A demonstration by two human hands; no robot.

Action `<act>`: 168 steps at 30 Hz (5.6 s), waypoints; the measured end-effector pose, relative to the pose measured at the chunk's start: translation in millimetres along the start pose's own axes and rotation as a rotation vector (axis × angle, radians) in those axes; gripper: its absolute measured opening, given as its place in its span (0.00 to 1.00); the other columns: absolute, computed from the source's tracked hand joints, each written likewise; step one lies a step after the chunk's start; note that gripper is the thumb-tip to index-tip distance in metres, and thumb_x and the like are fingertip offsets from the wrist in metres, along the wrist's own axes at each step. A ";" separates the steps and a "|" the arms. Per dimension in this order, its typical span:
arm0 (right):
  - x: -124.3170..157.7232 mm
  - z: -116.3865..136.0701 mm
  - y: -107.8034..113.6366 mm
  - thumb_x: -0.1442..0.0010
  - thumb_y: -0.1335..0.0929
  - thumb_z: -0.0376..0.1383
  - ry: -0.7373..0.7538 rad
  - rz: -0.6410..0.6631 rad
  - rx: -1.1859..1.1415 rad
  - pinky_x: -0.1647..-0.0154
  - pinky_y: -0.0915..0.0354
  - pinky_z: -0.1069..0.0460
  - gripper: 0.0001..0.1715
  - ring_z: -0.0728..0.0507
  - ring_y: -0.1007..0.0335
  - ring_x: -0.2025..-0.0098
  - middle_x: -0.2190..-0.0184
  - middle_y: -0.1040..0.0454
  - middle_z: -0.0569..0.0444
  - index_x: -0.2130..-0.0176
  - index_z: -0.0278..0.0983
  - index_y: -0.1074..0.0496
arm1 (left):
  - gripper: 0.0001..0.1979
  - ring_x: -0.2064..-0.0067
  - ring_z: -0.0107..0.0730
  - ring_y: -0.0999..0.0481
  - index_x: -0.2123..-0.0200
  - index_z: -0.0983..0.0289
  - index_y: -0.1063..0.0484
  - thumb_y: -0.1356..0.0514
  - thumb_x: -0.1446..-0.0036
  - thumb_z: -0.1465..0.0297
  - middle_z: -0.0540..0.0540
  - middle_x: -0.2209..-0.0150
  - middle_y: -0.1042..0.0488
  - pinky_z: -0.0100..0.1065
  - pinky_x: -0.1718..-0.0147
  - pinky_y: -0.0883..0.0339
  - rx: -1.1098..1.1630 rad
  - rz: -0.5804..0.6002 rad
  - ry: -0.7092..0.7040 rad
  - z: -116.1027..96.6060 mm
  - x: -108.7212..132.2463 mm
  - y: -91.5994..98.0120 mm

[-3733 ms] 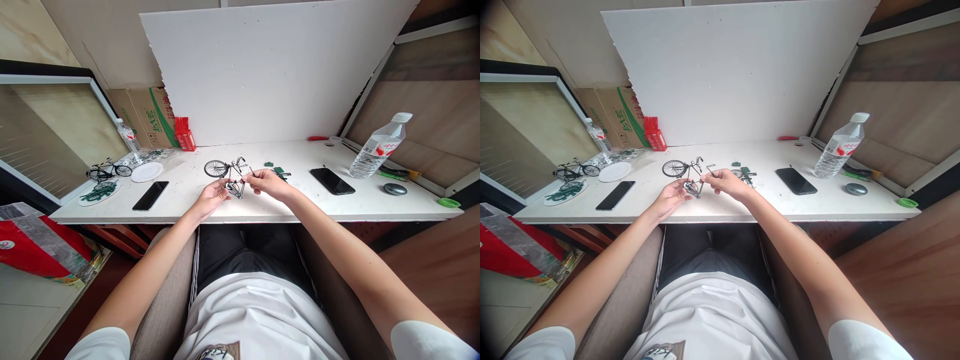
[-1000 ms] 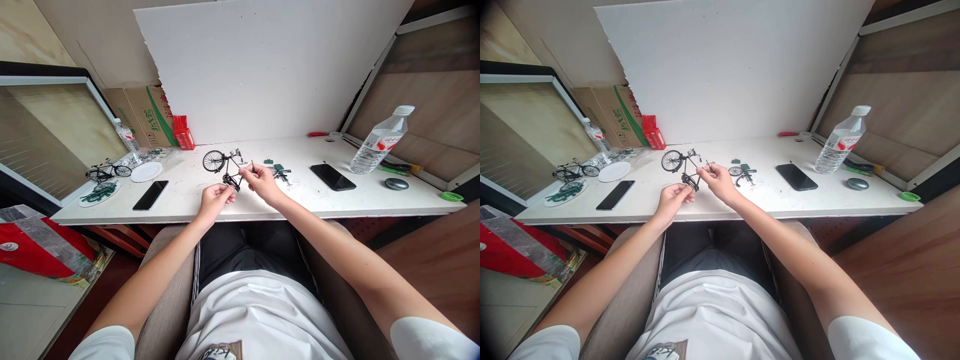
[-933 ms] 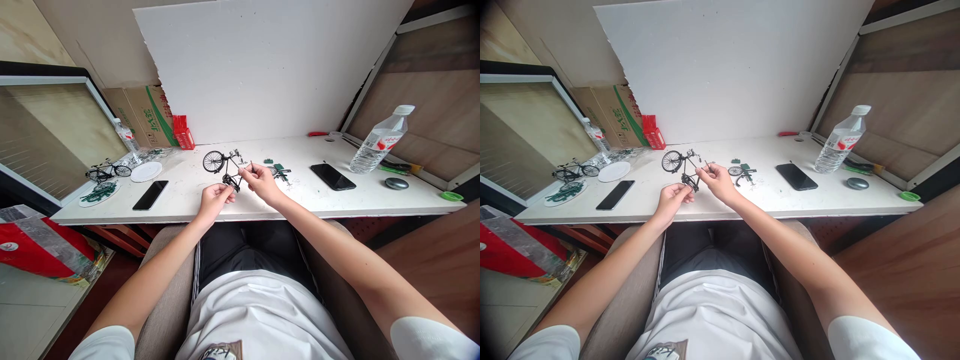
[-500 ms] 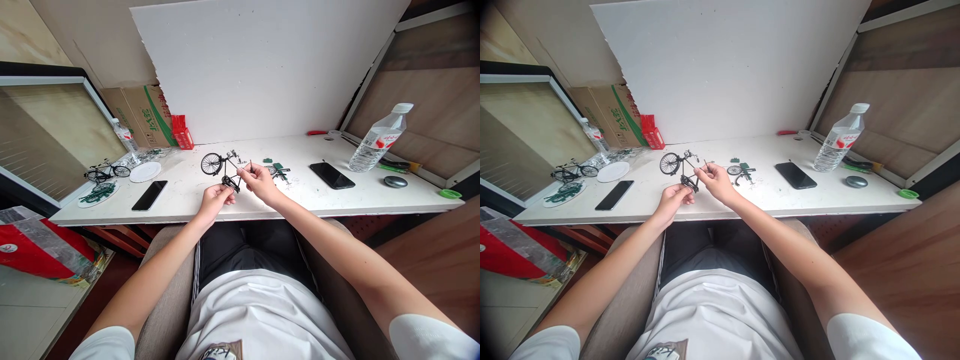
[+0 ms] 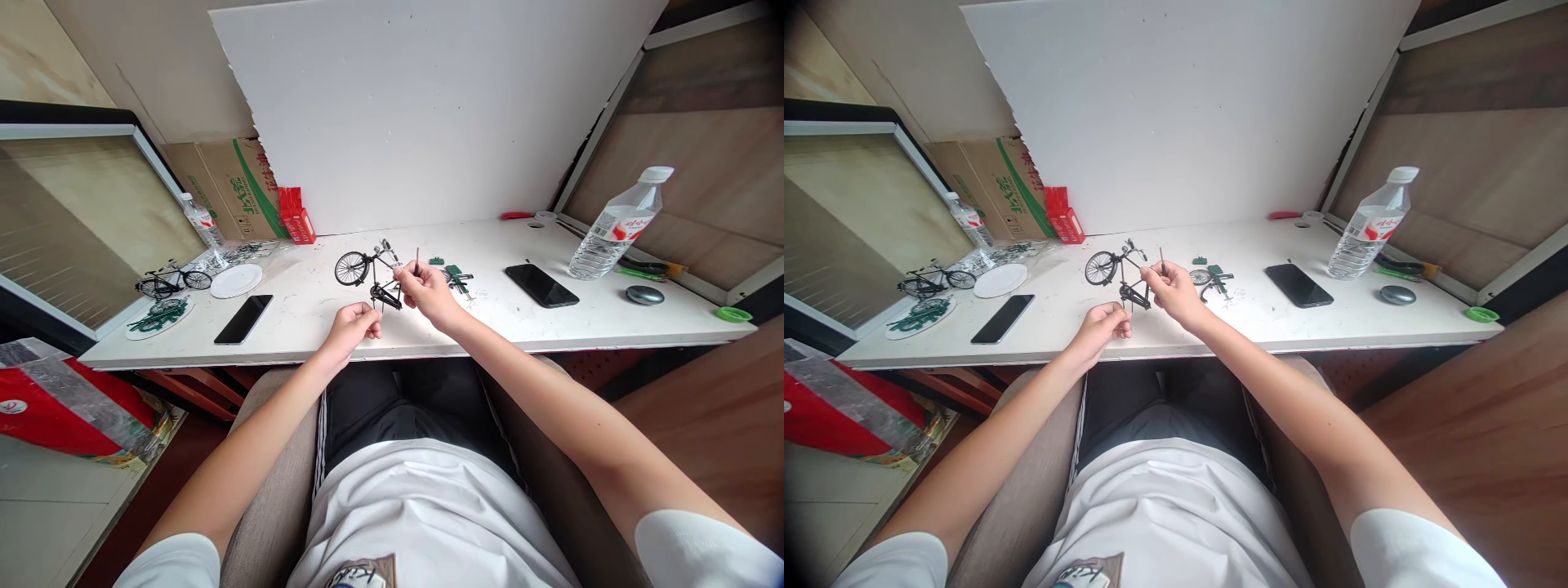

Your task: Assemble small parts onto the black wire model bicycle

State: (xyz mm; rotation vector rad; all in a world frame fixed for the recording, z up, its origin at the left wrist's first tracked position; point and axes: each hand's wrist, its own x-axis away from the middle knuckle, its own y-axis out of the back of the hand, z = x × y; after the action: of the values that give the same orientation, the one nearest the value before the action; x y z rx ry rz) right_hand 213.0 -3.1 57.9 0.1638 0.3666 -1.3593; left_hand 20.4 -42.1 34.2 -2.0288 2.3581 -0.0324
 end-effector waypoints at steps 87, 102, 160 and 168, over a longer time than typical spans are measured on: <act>21.9 42.6 -13.0 0.31 0.29 0.60 0.235 -0.003 0.190 0.70 0.21 0.49 0.28 0.35 0.13 0.55 0.61 0.13 0.45 0.57 0.38 0.21 | 0.23 0.81 0.23 0.36 0.57 0.64 0.18 0.26 0.43 0.50 0.45 0.80 0.31 0.31 0.78 0.41 0.063 -0.101 -0.315 -33.8 14.1 0.2; 19.4 36.4 -12.1 0.33 0.28 0.61 0.244 -0.014 0.176 0.69 0.20 0.48 0.28 0.34 0.12 0.56 0.63 0.13 0.47 0.58 0.39 0.20 | 0.24 0.81 0.21 0.32 0.54 0.65 0.17 0.26 0.42 0.50 0.55 0.67 0.18 0.30 0.80 0.37 0.048 -0.100 -0.351 -23.8 5.7 4.5; 16.7 18.2 2.7 0.23 0.38 0.56 0.402 0.081 0.509 0.48 0.26 0.41 0.26 0.38 0.28 0.50 0.55 0.30 0.48 0.34 0.48 0.40 | 0.24 0.79 0.21 0.35 0.53 0.64 0.17 0.29 0.39 0.49 0.65 0.49 0.14 0.30 0.83 0.44 -0.051 -0.098 -0.345 -24.0 11.3 2.0; 11.5 12.6 7.6 0.22 0.36 0.51 0.417 0.137 0.524 0.43 0.28 0.43 0.22 0.39 0.28 0.45 0.50 0.28 0.47 0.36 0.47 0.38 | 0.24 0.79 0.20 0.35 0.54 0.65 0.17 0.28 0.41 0.50 0.66 0.49 0.14 0.29 0.83 0.44 -0.029 -0.092 -0.334 -20.0 3.0 8.7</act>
State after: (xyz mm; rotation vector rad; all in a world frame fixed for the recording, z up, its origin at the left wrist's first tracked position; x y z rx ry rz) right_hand 224.4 -16.1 64.9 0.9007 0.3306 -1.2569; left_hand 10.6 -43.8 53.8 -1.9713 2.0733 0.3142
